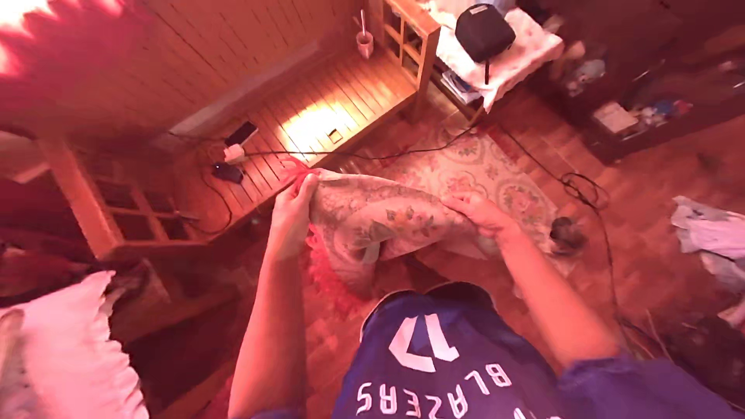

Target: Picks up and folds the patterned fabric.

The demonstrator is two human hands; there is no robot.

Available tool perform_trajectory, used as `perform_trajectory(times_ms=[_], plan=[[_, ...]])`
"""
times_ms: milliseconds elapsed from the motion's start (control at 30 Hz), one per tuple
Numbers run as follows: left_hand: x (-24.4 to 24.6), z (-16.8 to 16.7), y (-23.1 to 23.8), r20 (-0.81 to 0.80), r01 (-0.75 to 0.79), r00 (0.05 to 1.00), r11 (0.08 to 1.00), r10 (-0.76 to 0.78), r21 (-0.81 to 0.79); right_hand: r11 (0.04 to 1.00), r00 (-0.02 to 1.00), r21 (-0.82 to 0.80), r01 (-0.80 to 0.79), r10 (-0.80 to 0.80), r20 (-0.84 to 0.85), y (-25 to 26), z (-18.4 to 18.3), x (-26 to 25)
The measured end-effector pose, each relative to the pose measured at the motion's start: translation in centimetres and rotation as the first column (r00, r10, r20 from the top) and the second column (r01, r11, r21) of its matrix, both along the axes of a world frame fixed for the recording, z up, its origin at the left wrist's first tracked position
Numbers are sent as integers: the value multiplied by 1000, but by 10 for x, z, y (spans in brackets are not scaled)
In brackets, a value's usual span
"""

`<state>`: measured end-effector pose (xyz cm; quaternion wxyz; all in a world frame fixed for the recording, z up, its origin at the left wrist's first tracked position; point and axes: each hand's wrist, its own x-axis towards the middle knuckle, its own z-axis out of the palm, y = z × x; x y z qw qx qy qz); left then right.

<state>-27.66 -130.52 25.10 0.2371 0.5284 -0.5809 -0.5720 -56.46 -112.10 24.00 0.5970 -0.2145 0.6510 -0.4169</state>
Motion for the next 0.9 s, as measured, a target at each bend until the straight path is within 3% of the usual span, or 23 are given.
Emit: perform_trajectory(times_ms=[133,267,500,700,900], plan=[[-57,-7,-38,-38,-86,995,992,90,92,1000,998,-2,-18,18,-59,-39,5,-45],[-86,-13,-58,10,-69,998,989,68,134,1000,994,-2,-25,25,-107,-55,-2,-77],[-141,-11,-92,-78,-47,995,978,64,205,992,981,8,127,-125,-149,-62,-6,-114],[-169,-16,-129,-225,85,974,918,4,387,971,961,37,236,-228,-155,-68,-16,-122],[-185,-23,-174,-242,220,964,847,-113,483,933,927,96,348,-327,-185,-88,-16,-110]])
